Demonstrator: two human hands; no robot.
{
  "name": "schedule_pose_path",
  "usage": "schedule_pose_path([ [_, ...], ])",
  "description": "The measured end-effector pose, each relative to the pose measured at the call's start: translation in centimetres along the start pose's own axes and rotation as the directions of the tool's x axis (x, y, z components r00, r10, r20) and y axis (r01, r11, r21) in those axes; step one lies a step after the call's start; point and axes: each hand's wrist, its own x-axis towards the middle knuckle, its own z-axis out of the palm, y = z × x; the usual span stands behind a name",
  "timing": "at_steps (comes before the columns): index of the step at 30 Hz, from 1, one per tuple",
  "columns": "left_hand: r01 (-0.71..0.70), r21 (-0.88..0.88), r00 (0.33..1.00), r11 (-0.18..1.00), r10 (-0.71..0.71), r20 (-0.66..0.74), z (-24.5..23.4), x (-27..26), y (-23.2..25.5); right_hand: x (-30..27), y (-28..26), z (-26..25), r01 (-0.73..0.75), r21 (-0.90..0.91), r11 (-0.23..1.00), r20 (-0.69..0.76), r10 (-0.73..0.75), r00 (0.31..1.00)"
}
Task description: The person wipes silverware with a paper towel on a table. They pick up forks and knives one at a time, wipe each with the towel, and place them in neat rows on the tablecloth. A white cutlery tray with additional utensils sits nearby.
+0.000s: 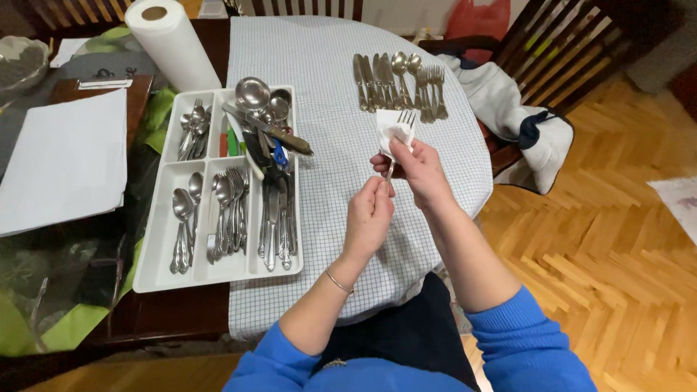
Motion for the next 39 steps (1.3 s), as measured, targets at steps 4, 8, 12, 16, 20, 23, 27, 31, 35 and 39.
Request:
schedule_pose_path([
  [4,-0.008,0.042,1.0,0.999,0.008,-0.009,-0.4,-0.8,1.0,-0.4,-0.9,0.5,0.05,-0.024,0.998,-0.012,-0.05,0.999],
  [8,0.045,0.003,0.999,0.999,-0.045,0.017,-0.5,-0.9,0.8,-0.2,-1.9,0.6,0.196,-0.077,0.978,-0.018,-0.198,0.98],
  [12,0.134,-0.052,0.99,0.99,-0.132,0.049,-0.4,-1.4,0.9,0.0,-3.9,0.2,0.272,-0.225,0.936,-0.061,-0.292,0.954],
  [16,0.146,-0.124,0.989,0.981,-0.147,0.0,-0.9,-0.9,-0.6,-0.6,-6.7,-1.2,0.291,-0.31,0.905,-0.113,-0.339,0.934],
  [20,0.033,-0.293,0.996,0.956,-0.055,-0.069,-1.4,1.4,0.2,-2.4,-5.7,-2.3,-0.051,-0.592,0.805,-0.088,-0.002,0.996],
  [23,-0.02,-0.304,0.996,0.953,-0.006,-0.084,-0.9,2.4,0.5,-2.2,-3.6,-2.6,-0.033,-0.565,0.824,0.08,0.094,0.992],
  [27,-0.05,-0.215,0.998,0.975,0.038,-0.058,0.2,2.5,0.9,-2.4,-5.2,0.2,0.049,-0.536,0.843,0.191,0.064,0.98],
  [31,-0.017,-0.27,0.998,0.963,-0.001,-0.066,0.3,2.5,2.2,-2.2,-4.6,1.9,0.079,-0.423,0.903,0.075,-0.052,0.996],
  [35,0.001,-0.253,0.998,0.968,0.014,0.057,-0.3,1.4,1.4,-0.7,-4.0,1.5,0.13,-0.291,0.948,-0.064,-0.154,0.986],
  [39,0.132,-0.252,0.977,0.959,-0.082,0.198,-0.5,0.1,-1.1,0.0,-6.0,1.6,0.188,-0.282,0.941,-0.084,-0.22,0.972],
])
